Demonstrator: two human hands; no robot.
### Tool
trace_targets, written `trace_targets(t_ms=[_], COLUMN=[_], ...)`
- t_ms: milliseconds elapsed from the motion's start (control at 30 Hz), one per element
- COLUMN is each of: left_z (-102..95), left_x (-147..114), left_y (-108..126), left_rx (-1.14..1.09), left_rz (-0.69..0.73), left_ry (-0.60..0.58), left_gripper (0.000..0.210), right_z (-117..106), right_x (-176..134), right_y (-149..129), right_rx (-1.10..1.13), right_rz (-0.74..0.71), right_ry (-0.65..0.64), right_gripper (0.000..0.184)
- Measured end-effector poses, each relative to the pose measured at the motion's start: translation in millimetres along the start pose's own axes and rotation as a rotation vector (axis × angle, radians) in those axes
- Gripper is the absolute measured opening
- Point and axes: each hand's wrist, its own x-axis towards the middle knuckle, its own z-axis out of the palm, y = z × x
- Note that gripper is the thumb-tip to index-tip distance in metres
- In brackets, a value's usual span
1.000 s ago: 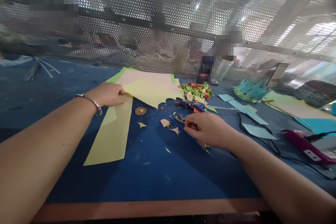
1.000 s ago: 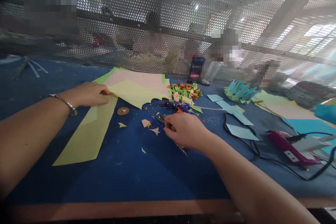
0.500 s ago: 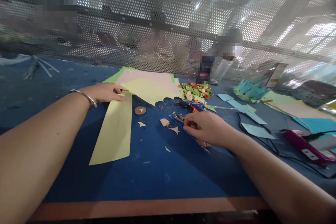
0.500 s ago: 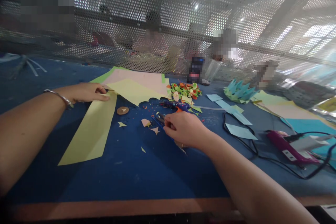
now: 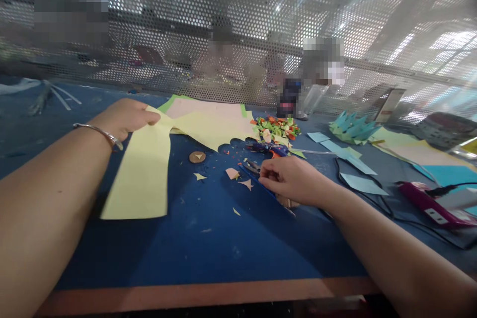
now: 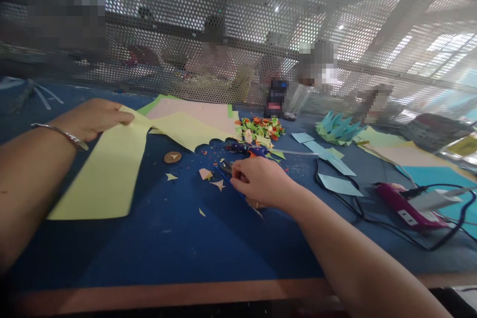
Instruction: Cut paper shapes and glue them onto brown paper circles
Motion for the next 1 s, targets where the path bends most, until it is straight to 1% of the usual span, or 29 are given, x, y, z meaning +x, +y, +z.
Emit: trace_targets(t_ms=[67, 133, 167, 200, 267, 333, 400, 500, 633, 700, 800, 900, 1000], left_z=[-1.2, 0.8, 3.2, 6.6, 15.9, 28.1, 41.1, 56.6, 63.1, 62.6, 61.7, 61.5, 60.9], left_x=[-6, -13, -17, -22, -31, -41, -50, -61, -66, -66, -66, -68, -72], left_y=[14, 31, 39, 47, 61, 71, 78, 83, 84, 84, 85, 88, 94], left_rx=[-0.099, -0.203, -0.273, -0.418, -0.612, -0.718, -0.779, -0.796, -0.81, -0.824, -0.836, -0.844, -0.854], left_rz=[-0.102, -0.119, -0.126, -0.148, -0.155, -0.126, -0.117, -0.093, -0.032, -0.013, -0.032, -0.073, -0.095], left_ry=[-0.018, -0.071, -0.131, -0.225, -0.287, -0.373, -0.512, -0.625, -0.783, -0.814, -0.807, -0.783, -0.779], left_gripper=[0.018, 0.018, 0.019, 0.021, 0.019, 0.018, 0.022, 0.02, 0.02, 0.019, 0.018, 0.018, 0.013], right_z=[-1, -4, -6, -8, -12, -14, -14, -12, -7, -5, -6, -7, -7], right_x=[-1, -1, -2, -2, -3, -2, -1, 1, 3, 3, 2, 3, 4], right_y=[1, 2, 3, 4, 7, 9, 10, 10, 8, 8, 7, 6, 4], right_rx=[0.011, 0.022, 0.027, 0.031, 0.036, 0.038, 0.031, -0.008, -0.071, -0.087, -0.065, 0.032, 0.153], right_rz=[0.018, 0.033, 0.042, 0.051, 0.084, 0.111, 0.103, 0.044, 0.026, 0.034, 0.035, 0.025, 0.069], right_ry=[0.003, 0.023, 0.037, 0.051, 0.066, 0.056, 0.033, 0.017, 0.014, 0.009, 0.036, 0.09, 0.148], right_gripper=[0.013, 0.013, 0.014, 0.014, 0.015, 0.015, 0.014, 0.016, 0.011, 0.008, 0.005, 0.006, 0.008])
